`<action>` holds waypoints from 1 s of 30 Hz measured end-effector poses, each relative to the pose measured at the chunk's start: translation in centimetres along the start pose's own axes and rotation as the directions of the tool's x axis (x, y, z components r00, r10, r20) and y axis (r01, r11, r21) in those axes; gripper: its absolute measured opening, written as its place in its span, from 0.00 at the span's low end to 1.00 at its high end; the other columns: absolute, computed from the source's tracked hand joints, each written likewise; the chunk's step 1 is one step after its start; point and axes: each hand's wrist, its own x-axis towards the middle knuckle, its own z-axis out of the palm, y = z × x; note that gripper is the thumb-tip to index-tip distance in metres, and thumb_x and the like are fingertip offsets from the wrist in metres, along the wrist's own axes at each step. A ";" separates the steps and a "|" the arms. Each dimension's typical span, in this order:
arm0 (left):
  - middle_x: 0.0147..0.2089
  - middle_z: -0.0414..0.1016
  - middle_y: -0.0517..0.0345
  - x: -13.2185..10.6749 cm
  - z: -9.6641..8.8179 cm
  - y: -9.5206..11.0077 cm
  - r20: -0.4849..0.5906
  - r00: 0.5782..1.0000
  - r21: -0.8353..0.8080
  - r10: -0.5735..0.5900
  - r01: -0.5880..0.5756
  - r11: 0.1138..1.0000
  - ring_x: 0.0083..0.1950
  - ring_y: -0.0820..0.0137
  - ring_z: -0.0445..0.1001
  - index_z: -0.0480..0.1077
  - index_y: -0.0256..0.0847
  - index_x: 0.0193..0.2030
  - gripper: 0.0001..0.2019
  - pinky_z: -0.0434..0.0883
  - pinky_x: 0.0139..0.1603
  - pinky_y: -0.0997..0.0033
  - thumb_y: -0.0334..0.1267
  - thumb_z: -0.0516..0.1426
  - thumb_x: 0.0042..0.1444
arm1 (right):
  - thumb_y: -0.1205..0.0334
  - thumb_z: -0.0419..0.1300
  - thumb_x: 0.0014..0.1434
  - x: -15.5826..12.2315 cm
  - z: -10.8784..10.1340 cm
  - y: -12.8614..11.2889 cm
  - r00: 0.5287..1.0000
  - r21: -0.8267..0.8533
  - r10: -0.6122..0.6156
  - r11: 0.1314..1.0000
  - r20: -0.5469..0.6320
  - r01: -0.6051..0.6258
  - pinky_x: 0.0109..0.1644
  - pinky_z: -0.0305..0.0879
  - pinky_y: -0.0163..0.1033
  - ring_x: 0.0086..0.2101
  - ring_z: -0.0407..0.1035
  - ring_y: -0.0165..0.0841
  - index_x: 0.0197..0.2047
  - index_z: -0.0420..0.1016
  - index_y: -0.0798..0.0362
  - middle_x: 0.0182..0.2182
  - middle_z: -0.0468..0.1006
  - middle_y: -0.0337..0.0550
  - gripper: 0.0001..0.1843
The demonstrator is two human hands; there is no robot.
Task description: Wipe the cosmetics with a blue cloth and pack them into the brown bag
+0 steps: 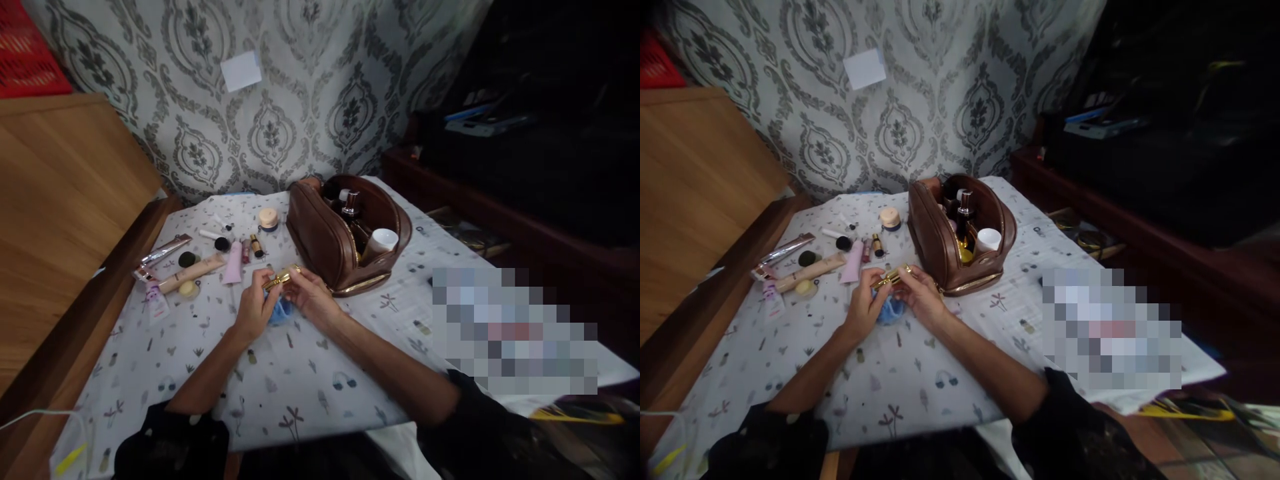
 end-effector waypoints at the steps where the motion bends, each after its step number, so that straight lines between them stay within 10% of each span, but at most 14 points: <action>1: 0.37 0.77 0.57 0.0 -0.2 -0.2 -0.004 1.000 0.004 0.016 -0.016 1.000 0.37 0.68 0.76 0.61 0.43 0.49 0.10 0.68 0.38 0.70 0.43 0.53 0.64 | 0.48 0.76 0.41 0.0 0.0 -0.1 1.000 -0.001 0.008 1.000 -0.012 -0.008 0.28 0.61 0.30 0.27 0.69 0.26 0.31 0.75 0.54 0.27 0.77 0.36 0.22; 7: 0.31 0.71 0.63 0.2 -0.6 0.2 -0.074 0.997 -0.048 0.026 -0.029 0.998 0.31 0.72 0.70 0.64 0.43 0.40 0.09 0.65 0.33 0.74 0.45 0.57 0.61 | 0.47 0.77 0.39 -0.1 0.0 -0.4 0.998 -0.050 0.001 0.999 -0.057 -0.004 0.22 0.50 0.29 0.21 0.58 0.22 0.28 0.75 0.55 0.20 0.68 0.31 0.24; 18: 0.27 0.64 0.63 1.3 -1.0 -0.1 -0.175 0.973 -0.263 -0.151 0.102 0.959 0.30 0.72 0.63 0.63 0.41 0.30 0.21 0.62 0.33 0.73 0.56 0.49 0.66 | 0.56 0.78 0.38 -0.3 -0.1 -0.3 0.997 -0.146 -0.075 0.986 0.021 0.077 0.31 0.61 0.31 0.33 0.70 0.27 0.43 0.80 0.50 0.34 0.79 0.36 0.27; 30: 0.31 0.67 0.61 1.0 -1.2 0.4 -0.177 0.980 -0.298 -0.089 0.032 0.954 0.32 0.71 0.66 0.68 0.42 0.37 0.15 0.65 0.34 0.73 0.53 0.54 0.63 | 0.35 0.70 0.43 -0.3 0.1 -0.5 1.000 -0.355 -0.020 0.934 0.012 0.023 0.22 0.54 0.31 0.19 0.64 0.24 0.31 0.67 0.53 0.20 0.74 0.34 0.30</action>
